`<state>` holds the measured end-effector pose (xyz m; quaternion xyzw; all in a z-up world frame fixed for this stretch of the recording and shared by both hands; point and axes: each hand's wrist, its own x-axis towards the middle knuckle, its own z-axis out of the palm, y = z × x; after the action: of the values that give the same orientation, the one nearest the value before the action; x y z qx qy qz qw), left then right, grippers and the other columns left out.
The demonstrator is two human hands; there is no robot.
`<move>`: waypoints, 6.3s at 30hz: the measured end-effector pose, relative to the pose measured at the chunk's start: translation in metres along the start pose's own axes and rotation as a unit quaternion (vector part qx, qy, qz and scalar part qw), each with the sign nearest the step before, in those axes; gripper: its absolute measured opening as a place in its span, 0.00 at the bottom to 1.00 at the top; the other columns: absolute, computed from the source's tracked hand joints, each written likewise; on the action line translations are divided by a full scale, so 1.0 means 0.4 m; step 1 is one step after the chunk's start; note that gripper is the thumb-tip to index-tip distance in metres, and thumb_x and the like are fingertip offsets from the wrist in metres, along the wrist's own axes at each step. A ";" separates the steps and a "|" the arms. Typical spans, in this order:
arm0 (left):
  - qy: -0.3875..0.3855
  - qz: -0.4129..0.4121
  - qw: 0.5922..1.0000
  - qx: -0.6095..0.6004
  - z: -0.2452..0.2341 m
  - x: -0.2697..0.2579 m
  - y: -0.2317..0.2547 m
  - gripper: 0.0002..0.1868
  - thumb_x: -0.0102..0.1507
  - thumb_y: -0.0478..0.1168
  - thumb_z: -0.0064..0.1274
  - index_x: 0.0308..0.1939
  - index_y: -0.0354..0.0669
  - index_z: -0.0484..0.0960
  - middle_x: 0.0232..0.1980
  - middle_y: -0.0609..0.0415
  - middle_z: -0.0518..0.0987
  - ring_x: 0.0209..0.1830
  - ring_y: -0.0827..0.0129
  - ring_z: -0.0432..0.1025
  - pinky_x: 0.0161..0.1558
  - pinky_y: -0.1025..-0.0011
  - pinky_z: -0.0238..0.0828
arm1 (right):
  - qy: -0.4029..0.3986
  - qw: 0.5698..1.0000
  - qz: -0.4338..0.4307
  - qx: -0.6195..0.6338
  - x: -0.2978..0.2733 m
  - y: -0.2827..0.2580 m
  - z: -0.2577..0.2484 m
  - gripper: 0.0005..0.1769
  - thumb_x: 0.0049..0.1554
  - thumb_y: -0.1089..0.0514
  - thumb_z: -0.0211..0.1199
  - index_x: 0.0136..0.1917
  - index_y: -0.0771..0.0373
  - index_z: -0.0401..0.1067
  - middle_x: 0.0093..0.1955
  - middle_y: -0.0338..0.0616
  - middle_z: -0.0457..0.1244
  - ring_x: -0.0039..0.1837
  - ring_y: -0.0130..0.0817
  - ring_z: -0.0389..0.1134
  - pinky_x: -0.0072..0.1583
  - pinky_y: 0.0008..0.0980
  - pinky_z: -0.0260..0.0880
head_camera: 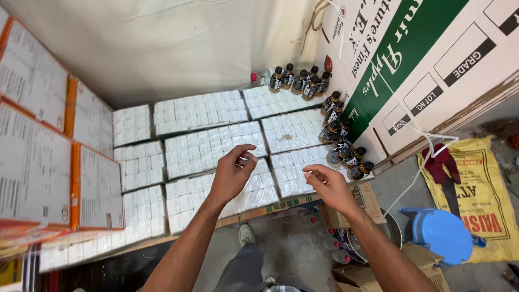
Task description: The person repeatedly picks up small dark bottles from a nearby stack and places them into an open cardboard box, arranging them in neat rows. The person handles the bottles one at a time, filling the box gradually.
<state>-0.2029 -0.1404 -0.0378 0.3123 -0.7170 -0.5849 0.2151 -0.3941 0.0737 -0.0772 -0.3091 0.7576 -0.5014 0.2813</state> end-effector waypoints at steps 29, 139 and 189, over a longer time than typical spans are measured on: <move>0.009 -0.189 0.925 -0.329 0.204 0.603 -0.106 0.40 0.73 0.61 0.39 0.78 0.34 0.59 0.82 0.33 0.54 0.82 0.36 0.45 0.76 0.41 0.45 | -0.040 0.996 0.070 -0.031 0.816 0.083 0.077 0.31 0.59 0.52 0.65 0.76 0.54 0.67 0.67 0.49 0.67 0.59 0.45 0.73 0.60 0.47 0.73; 0.668 -0.342 0.611 0.250 -0.864 -1.816 -0.113 0.24 0.62 0.43 0.57 0.63 0.47 0.79 0.65 0.48 0.76 0.72 0.49 0.64 0.71 0.34 0.45 | -0.810 0.497 -0.311 0.033 -1.225 -0.819 1.731 0.20 0.53 0.64 0.73 0.60 0.60 0.77 0.56 0.49 0.73 0.66 0.49 0.72 0.65 0.62 0.68; 0.585 -0.232 0.735 0.253 -0.912 -2.030 -0.243 0.15 0.63 0.40 0.56 0.54 0.47 0.82 0.69 0.44 0.68 0.77 0.37 0.54 0.70 0.26 0.39 | -0.739 0.509 -0.364 -0.249 -1.347 -0.757 1.738 0.20 0.53 0.58 0.70 0.59 0.63 0.78 0.52 0.54 0.72 0.53 0.43 0.77 0.53 0.40 0.80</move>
<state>0.6403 0.1588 -0.0048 0.7922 -0.4765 -0.1159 0.3632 0.5248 -0.0221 0.0324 -0.8740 0.1905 0.0595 0.4431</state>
